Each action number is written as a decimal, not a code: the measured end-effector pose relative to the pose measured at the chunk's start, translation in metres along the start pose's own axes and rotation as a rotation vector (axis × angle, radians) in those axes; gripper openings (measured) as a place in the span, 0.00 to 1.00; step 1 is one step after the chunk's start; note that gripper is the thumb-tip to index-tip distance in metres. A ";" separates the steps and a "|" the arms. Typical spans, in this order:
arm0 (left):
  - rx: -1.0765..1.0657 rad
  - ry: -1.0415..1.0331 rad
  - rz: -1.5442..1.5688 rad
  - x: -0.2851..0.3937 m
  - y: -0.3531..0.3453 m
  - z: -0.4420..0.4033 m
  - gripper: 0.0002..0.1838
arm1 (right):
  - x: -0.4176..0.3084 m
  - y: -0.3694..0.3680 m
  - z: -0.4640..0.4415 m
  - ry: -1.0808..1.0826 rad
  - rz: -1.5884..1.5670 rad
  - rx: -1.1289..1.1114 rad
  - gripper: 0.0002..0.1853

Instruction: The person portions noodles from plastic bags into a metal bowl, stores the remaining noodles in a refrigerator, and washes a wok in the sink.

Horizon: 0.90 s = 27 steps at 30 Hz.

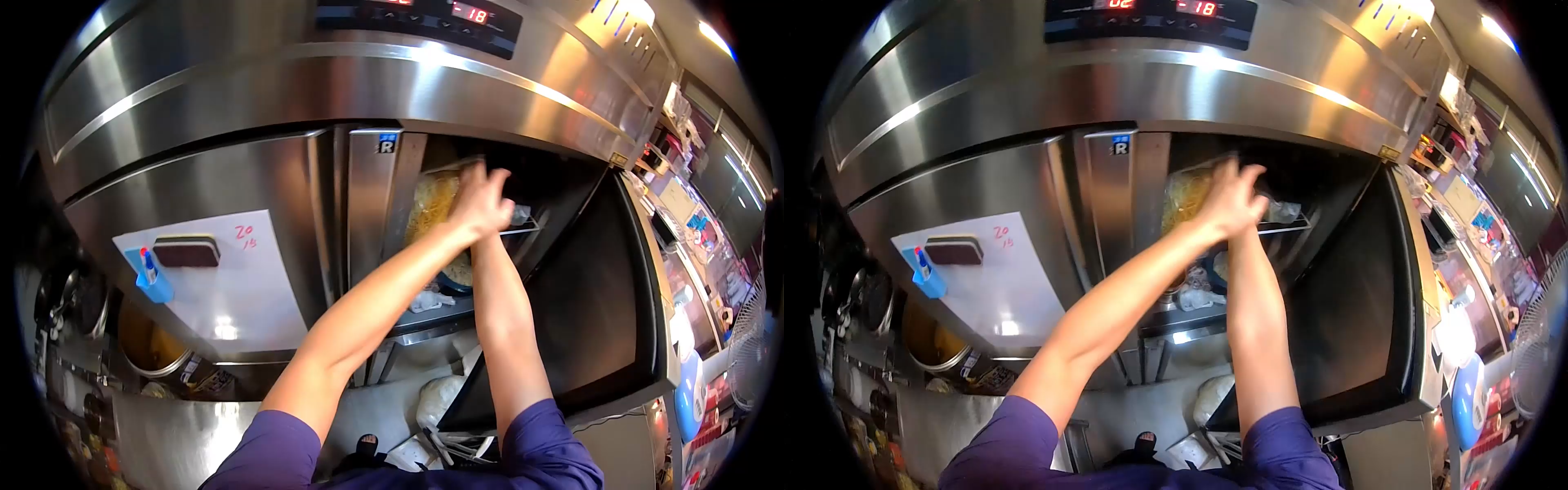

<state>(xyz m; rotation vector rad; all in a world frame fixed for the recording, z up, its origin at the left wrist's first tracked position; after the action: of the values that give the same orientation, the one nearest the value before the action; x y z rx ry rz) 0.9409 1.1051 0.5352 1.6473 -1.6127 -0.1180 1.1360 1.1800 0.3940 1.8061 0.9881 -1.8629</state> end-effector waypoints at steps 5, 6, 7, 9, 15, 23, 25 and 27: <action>-0.051 0.003 0.047 -0.050 0.021 0.089 0.35 | 0.057 -0.027 0.097 0.397 0.326 0.212 0.36; -0.066 -0.007 0.131 -0.034 0.038 0.125 0.33 | 0.056 -0.035 0.134 0.534 0.421 0.342 0.40; -0.028 -0.036 0.125 -0.015 0.062 0.169 0.29 | 0.058 -0.041 0.148 0.483 0.355 0.268 0.45; 0.002 -0.022 0.208 -0.009 0.075 0.265 0.14 | 0.064 -0.056 0.148 0.353 0.135 0.218 0.46; -0.375 0.232 -0.064 0.013 0.020 0.493 0.14 | 0.062 -0.082 0.124 0.024 -0.338 0.185 0.20; -0.360 1.513 -0.443 0.097 0.115 1.051 0.16 | -0.059 0.104 0.650 1.900 0.010 0.231 0.19; -0.138 1.833 -0.447 0.195 0.152 1.163 0.12 | -0.061 0.157 0.569 1.166 -0.278 0.238 0.21; 0.172 1.984 -0.459 0.277 0.142 1.283 0.11 | -0.021 0.153 0.477 0.812 -0.109 0.185 0.21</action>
<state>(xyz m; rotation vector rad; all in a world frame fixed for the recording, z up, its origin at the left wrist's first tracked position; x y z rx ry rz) 0.1359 0.2832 -0.1127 1.1889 0.2764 1.0857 0.9010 0.7393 0.3489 2.7599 1.1983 -1.2832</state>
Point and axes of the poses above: each hand's wrist, its own z-axis away from the middle knuckle, its own y-axis out of the back of the hand, x = y × z, the point moved 10 cm from there along -z, towards the middle knuckle, and after that the axes turned 11 degrees about -z, right-handed, at the moved point
